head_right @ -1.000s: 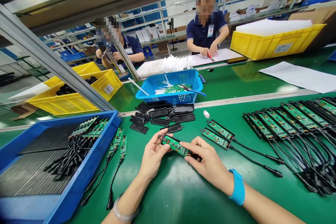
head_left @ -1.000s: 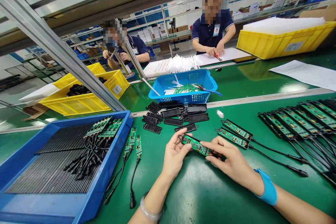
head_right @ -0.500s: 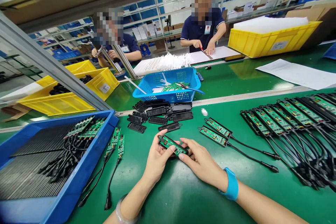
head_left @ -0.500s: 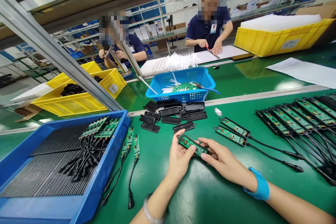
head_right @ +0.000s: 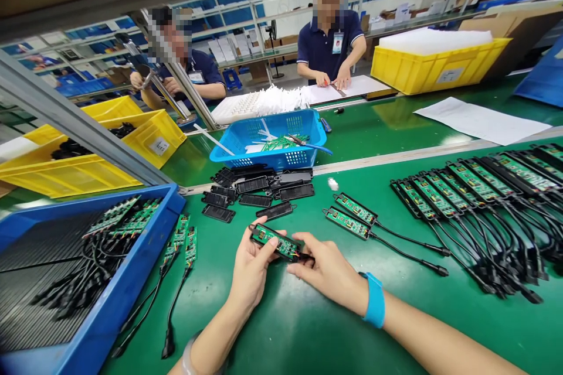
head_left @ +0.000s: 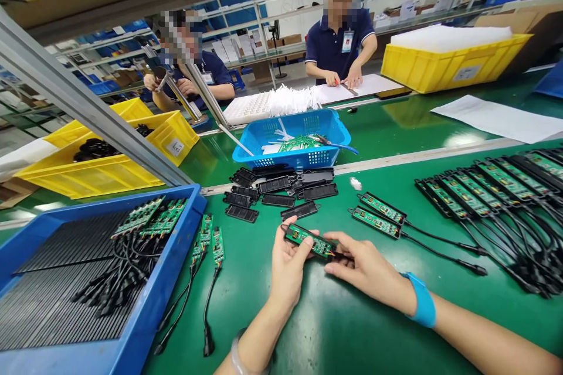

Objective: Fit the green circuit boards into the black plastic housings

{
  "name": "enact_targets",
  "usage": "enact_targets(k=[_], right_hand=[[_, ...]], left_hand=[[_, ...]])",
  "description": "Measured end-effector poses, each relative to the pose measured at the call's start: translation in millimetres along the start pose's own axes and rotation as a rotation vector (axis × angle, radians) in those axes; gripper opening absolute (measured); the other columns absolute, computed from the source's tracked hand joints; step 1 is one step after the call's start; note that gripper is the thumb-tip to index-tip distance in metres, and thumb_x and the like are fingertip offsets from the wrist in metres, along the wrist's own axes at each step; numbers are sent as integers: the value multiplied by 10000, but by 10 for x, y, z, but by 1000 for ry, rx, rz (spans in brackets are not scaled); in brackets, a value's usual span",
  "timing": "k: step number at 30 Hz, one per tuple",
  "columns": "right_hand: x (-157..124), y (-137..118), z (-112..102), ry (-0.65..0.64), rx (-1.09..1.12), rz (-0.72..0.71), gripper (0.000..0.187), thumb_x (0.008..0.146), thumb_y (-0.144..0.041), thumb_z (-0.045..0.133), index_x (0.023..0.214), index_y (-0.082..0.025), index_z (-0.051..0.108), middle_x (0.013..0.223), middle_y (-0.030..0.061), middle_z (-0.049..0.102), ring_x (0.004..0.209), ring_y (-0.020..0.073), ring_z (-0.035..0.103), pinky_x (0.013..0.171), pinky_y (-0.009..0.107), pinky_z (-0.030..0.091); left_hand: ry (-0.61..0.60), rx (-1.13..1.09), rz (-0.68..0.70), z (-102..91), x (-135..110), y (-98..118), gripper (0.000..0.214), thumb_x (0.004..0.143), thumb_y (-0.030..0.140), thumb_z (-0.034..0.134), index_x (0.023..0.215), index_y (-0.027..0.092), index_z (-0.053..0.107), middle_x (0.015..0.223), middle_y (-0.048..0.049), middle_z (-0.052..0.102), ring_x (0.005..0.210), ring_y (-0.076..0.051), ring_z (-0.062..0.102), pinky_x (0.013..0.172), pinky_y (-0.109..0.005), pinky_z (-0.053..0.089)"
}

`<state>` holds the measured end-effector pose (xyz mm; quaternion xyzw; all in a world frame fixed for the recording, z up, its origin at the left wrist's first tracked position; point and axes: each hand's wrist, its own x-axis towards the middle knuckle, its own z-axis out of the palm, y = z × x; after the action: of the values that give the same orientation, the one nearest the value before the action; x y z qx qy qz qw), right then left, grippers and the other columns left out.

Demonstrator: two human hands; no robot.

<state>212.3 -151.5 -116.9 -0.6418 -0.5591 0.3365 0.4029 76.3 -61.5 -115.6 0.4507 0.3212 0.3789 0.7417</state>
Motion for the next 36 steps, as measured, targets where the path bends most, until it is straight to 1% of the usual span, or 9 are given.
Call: enact_targets(k=[2,3,5,9,14,21,27,32,36], right_hand=[[6,7,-52,48,-111,-15,150,831,-355,610,861,-208,607,619,-31,585,549,130,525,503,224,371],[11,14,-69,61,-143,-21,180,838,-359,606,750,-204,588,600,-31,575,540,124,510,496,222,354],[20,31,-80,80,-159,-40,253,835,-369,616,660,-198,556,578,-35,557,530,115,486,492,217,337],[19,55,-52,125,-114,-75,264,822,-376,639,653,-192,553,573,-43,541,528,106,464,493,211,333],[-1,60,-49,165,-137,-111,253,845,-368,616,671,-188,573,595,-33,565,539,106,482,505,215,341],[-4,21,-20,268,-106,-116,298,840,-394,611,633,-183,569,587,-18,576,528,106,466,490,226,333],[12,-13,-7,158,50,49,318,847,-410,574,629,-180,559,533,-37,526,487,99,424,449,213,315],[-6,-9,-5,283,-75,-78,283,847,-373,588,636,-185,561,573,-28,536,511,104,418,488,229,319],[14,-5,-23,200,-51,-12,293,853,-367,580,627,-186,536,541,-44,506,484,94,396,455,219,295]], left_hand=[[24,5,30,-7,-3,14,552,760,303,693,1218,231,392,875,-29,690,761,-142,639,724,-270,495],[35,18,51,-6,-8,17,543,772,306,683,1223,243,388,885,-28,692,767,-142,639,728,-269,494],[33,61,97,-2,-19,13,532,789,304,667,1234,257,380,912,-29,691,807,-141,638,762,-274,490],[8,139,142,0,-36,-19,507,794,299,665,1218,251,392,935,-37,687,888,-150,635,831,-286,479],[17,105,119,-1,-45,-28,506,782,313,672,1197,250,389,947,-49,681,851,-168,658,738,-283,524],[17,48,97,30,-69,-42,466,780,286,679,1145,253,392,935,-35,685,832,-155,665,734,-277,538],[49,5,110,26,-78,-58,458,774,300,683,1127,258,394,967,-43,684,846,-170,671,741,-302,546],[78,-5,95,52,-95,-40,460,766,299,690,1116,252,395,963,-45,682,833,-171,672,725,-299,551],[71,-14,92,46,-98,-48,440,777,280,680,1108,259,391,966,-37,687,835,-165,670,727,-298,549]])
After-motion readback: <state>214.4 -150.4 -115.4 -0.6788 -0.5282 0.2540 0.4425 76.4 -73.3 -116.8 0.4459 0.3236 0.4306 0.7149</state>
